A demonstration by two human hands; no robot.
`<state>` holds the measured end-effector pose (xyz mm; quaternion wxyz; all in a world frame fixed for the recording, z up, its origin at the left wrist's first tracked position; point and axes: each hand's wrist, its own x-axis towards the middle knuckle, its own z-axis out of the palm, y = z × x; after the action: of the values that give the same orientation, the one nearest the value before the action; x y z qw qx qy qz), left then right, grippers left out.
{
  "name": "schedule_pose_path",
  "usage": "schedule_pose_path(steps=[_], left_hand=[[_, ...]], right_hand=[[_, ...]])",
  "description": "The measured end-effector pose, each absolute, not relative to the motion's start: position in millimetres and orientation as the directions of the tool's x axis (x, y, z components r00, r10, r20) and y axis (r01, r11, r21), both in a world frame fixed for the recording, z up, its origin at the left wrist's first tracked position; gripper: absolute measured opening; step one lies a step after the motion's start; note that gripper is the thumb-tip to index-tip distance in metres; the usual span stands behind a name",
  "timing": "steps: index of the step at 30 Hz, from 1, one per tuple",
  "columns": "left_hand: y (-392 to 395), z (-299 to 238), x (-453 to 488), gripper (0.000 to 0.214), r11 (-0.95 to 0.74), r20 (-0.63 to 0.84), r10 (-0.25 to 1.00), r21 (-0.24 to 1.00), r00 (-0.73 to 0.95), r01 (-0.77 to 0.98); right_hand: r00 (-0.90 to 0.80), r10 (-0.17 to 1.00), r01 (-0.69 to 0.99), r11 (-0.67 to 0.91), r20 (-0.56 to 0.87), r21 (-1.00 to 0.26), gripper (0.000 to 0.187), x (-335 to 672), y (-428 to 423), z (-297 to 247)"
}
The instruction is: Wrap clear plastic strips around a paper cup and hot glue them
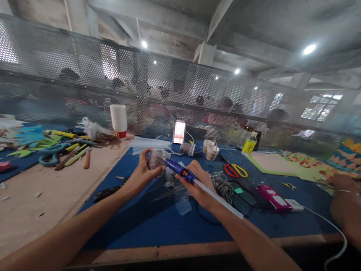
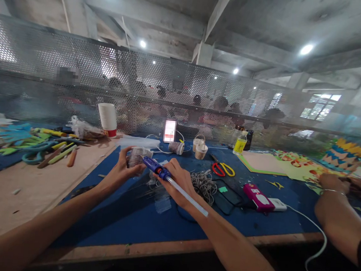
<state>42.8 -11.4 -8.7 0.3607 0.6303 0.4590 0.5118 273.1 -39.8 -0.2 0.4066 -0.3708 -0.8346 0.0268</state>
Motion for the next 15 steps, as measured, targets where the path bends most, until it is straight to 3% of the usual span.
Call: schedule_pose_path(steps=[15], left_hand=[[-12.2, -8.8, 43.2, 0.086, -0.321, 0.356, 0.934, 0.859, -0.015, 0.399]], right_hand=[[-0.369, 0.624, 0.709, 0.668, 0.689, -0.226, 0.023, 271.6, -39.5, 1.7]])
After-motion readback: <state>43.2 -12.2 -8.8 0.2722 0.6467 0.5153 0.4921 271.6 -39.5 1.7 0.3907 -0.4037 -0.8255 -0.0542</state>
